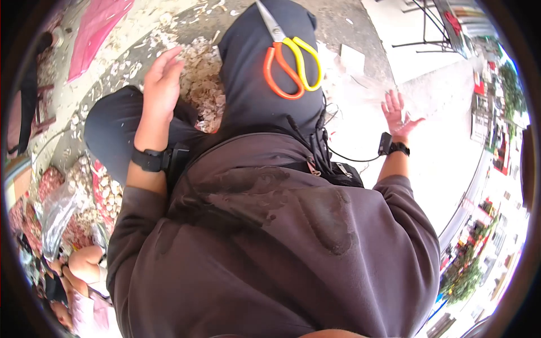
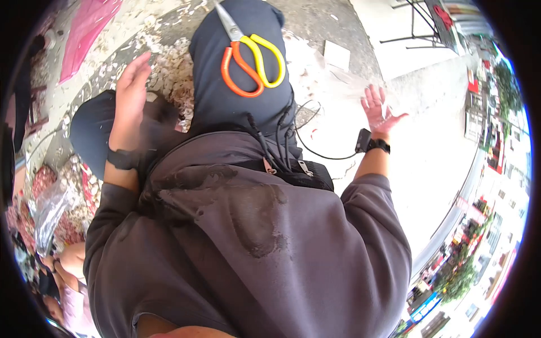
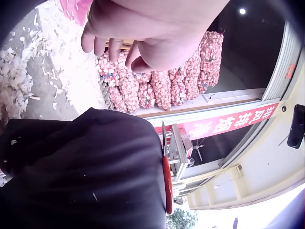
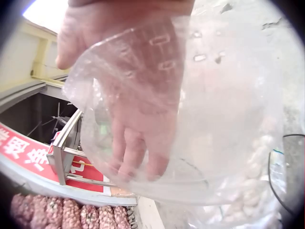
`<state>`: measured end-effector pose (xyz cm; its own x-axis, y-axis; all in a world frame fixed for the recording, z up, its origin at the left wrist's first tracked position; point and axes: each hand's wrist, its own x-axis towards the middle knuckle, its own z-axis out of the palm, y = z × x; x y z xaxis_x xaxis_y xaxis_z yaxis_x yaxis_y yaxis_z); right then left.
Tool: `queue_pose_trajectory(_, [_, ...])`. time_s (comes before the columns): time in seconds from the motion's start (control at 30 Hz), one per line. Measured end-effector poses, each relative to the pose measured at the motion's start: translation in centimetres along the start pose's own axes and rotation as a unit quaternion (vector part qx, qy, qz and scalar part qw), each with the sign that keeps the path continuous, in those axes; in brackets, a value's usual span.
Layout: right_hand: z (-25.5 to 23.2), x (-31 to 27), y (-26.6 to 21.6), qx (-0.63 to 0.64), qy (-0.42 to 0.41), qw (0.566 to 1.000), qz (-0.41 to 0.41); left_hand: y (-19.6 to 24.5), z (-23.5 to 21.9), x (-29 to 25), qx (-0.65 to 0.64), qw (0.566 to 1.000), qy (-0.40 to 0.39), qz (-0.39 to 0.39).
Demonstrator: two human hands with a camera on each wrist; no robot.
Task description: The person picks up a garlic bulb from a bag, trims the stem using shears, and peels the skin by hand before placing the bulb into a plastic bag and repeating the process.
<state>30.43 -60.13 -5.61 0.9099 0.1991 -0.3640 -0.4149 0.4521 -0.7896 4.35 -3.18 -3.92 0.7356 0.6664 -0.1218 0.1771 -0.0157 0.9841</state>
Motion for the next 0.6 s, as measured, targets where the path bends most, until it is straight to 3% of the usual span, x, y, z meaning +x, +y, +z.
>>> queue_pose_trajectory(0.03, [-1.3,0.4,-0.8,0.054,-0.040,0.998,-0.008,0.1,-0.1,-0.1,-0.016,1.000,0.000,0.019])
queue_pose_trajectory(0.07, [0.5,-0.3,-1.7,0.056,0.010,0.998,0.002,0.2,-0.4,0.0,-0.008,0.999,0.007,0.039])
queue_pose_trajectory(0.1, [-1.4,0.9,-2.5,-0.092,0.037,0.995,0.016,1.8,-0.6,-0.5,-0.018,1.000,0.015,-0.005])
queue_pose_trajectory(0.13, [-3.0,2.0,-3.3,-0.246,0.074,0.965,0.043,1.4,-1.4,-0.2,-0.003,0.999,0.022,0.047])
queue_pose_trajectory(0.17, [-1.1,2.4,-3.8,-0.267,0.069,0.961,0.022,2.7,-2.6,-0.3,-0.010,0.998,0.031,0.051])
queue_pose_trajectory(0.2, [3.1,2.3,-4.4,-0.256,0.232,0.934,-0.090,4.2,-4.1,-0.6,-0.046,0.997,0.044,0.046])
queue_pose_trajectory(0.23, [3.3,3.1,-7.5,-0.193,0.207,0.951,-0.121,4.8,-6.7,-0.4,-0.073,0.988,0.085,0.106])
queue_pose_trajectory(0.27, [8.2,2.2,-10.2,-0.222,0.126,0.956,-0.141,5.2,-9.3,-0.4,-0.097,0.974,0.122,0.166])
queue_pose_trajectory(0.33, [20.1,-1.7,-9.8,-0.345,0.059,0.873,-0.340,7.4,-15.3,-2.4,-0.037,0.959,0.220,0.177])
queue_pose_trajectory(0.4, [24.9,-1.9,-9.4,-0.499,-0.098,0.796,-0.329,8.8,-20.4,-5.0,0.014,0.929,0.331,0.164])
queue_pose_trajectory(0.47, [29.5,-2.1,-8.1,-0.687,-0.177,0.643,-0.289,6.3,-25.9,-7.6,0.043,0.908,0.380,0.169])
queue_pose_trajectory(0.5, [31.1,-3.0,-7.2,-0.790,-0.127,0.530,-0.280,3.7,-29.0,-9.2,0.047,0.904,0.403,0.136])
queue_pose_trajectory(0.57, [31.2,-2.7,-7.7,-0.817,-0.115,0.512,-0.239,-2.0,-33.2,-12.7,0.056,0.891,0.446,0.062])
queue_pose_trajectory(0.6, [32.6,-3.6,-7.6,-0.831,-0.089,0.512,-0.198,-2.5,-31.3,-14.0,0.058,0.870,0.490,-0.019])
